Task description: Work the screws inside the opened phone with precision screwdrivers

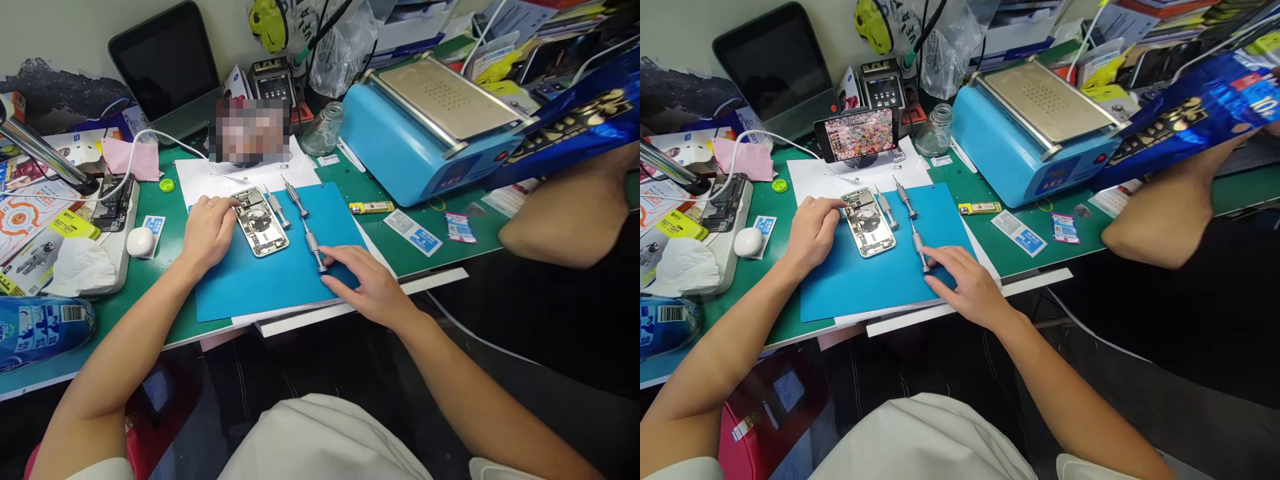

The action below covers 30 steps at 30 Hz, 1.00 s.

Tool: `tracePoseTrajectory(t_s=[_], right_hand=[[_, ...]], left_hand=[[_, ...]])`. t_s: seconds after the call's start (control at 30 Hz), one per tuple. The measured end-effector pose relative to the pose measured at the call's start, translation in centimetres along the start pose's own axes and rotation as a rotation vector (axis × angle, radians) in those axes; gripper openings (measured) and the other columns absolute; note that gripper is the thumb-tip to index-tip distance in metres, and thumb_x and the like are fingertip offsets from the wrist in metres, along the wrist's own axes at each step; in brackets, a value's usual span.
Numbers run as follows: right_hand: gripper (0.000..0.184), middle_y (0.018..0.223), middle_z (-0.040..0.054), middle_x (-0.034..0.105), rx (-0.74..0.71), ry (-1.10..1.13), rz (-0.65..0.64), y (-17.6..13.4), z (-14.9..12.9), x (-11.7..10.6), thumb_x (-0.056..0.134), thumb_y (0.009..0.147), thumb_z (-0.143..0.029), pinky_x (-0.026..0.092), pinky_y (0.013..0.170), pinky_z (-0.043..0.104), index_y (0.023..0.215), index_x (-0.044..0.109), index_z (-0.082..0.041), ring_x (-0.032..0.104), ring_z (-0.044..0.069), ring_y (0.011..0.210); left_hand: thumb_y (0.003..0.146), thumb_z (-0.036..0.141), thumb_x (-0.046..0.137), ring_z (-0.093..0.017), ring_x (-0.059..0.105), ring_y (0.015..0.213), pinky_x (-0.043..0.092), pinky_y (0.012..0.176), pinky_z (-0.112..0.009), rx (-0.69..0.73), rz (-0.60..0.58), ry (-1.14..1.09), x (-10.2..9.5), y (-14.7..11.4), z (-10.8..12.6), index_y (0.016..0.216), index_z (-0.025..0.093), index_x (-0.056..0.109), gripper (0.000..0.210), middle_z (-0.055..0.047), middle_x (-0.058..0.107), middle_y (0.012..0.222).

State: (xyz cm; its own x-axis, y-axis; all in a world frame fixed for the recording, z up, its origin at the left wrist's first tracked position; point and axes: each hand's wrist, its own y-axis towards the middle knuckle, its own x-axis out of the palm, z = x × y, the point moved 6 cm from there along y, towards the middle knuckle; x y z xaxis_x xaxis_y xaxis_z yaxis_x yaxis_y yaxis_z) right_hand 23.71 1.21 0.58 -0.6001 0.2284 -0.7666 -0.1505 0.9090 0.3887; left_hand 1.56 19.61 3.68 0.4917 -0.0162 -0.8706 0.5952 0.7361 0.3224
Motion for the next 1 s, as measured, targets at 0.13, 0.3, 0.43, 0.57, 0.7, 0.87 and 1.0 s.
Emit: tracePoseTrajectory(t_s=[0.13, 0.3, 0.43, 0.57, 0.7, 0.87, 1.0], right_hand=[[0.041, 0.118, 0.0100, 0.069, -0.091, -0.002, -0.074, 0.0, 0.2, 0.1, 0.052, 0.104, -0.016, 0.059, 0.098, 0.048, 0.141, 0.062, -0.030, 0.063, 0.029, 0.119], [0.042, 0.119, 0.0111, 0.067, -0.055, 0.037, -0.135, -0.2, 0.9, 0.2, 0.044, 0.107, -0.020, 0.056, 0.101, 0.051, 0.144, 0.062, -0.030, 0.060, 0.030, 0.121], [0.041, 0.118, 0.0107, 0.068, 0.006, 0.055, -0.139, -0.1, 1.0, 0.0, 0.044, 0.107, -0.026, 0.055, 0.103, 0.053, 0.142, 0.064, -0.033, 0.061, 0.030, 0.121], [0.033, 0.117, 0.0108, 0.069, 0.019, 0.052, -0.129, 0.0, 0.8, 0.3, 0.056, 0.104, -0.034, 0.056, 0.101, 0.054, 0.134, 0.070, -0.031, 0.062, 0.032, 0.120], [0.025, 0.105, 0.0090, 0.072, -0.007, 0.066, -0.002, 0.2, 0.2, -0.1, 0.059, 0.103, -0.028, 0.060, 0.095, 0.051, 0.121, 0.076, -0.031, 0.068, 0.030, 0.110], [0.023, 0.102, 0.0071, 0.077, -0.124, 0.005, 0.125, 1.7, -0.7, -2.0, 0.062, 0.101, -0.022, 0.060, 0.095, 0.051, 0.116, 0.076, -0.033, 0.072, 0.029, 0.108], [0.021, 0.103, 0.0079, 0.077, -0.124, -0.078, 0.116, 5.3, 1.0, -2.5, 0.059, 0.103, -0.030, 0.057, 0.099, 0.056, 0.113, 0.078, -0.031, 0.072, 0.031, 0.110]], left_hand=[[0.105, 0.029, 0.037, -0.028, 0.059, 0.100, 0.045, 0.097, -0.044, 0.017, -0.004, -0.014, 0.4, 0.2, 0.1, 0.112, 0.023, 0.069, 0.034, -0.007, 0.074, 0.109], [0.105, 0.032, 0.039, -0.029, 0.058, 0.105, 0.043, 0.100, -0.045, 0.012, -0.026, -0.024, 0.8, 0.4, 0.0, 0.112, 0.025, 0.067, 0.029, -0.007, 0.072, 0.110], [0.104, 0.031, 0.040, -0.029, 0.058, 0.105, 0.043, 0.099, -0.047, 0.011, -0.035, -0.021, 0.8, 0.4, 0.1, 0.110, 0.025, 0.067, 0.029, -0.007, 0.071, 0.109], [0.104, 0.030, 0.040, -0.029, 0.057, 0.106, 0.044, 0.099, -0.048, 0.000, -0.035, -0.020, 0.7, 0.3, 0.2, 0.110, 0.025, 0.067, 0.029, -0.007, 0.071, 0.109], [0.103, 0.029, 0.039, -0.030, 0.058, 0.106, 0.044, 0.100, -0.048, -0.021, -0.056, -0.020, 0.7, 0.3, 0.2, 0.109, 0.025, 0.068, 0.030, -0.007, 0.072, 0.108], [0.102, 0.029, 0.039, -0.030, 0.058, 0.105, 0.044, 0.098, -0.048, -0.027, -0.047, -0.012, 0.5, 0.3, 0.2, 0.107, 0.025, 0.069, 0.031, -0.007, 0.074, 0.106], [0.102, 0.029, 0.041, -0.029, 0.059, 0.103, 0.044, 0.096, -0.046, -0.018, -0.032, -0.012, 0.3, 0.4, 0.1, 0.106, 0.025, 0.070, 0.030, -0.007, 0.075, 0.106]])
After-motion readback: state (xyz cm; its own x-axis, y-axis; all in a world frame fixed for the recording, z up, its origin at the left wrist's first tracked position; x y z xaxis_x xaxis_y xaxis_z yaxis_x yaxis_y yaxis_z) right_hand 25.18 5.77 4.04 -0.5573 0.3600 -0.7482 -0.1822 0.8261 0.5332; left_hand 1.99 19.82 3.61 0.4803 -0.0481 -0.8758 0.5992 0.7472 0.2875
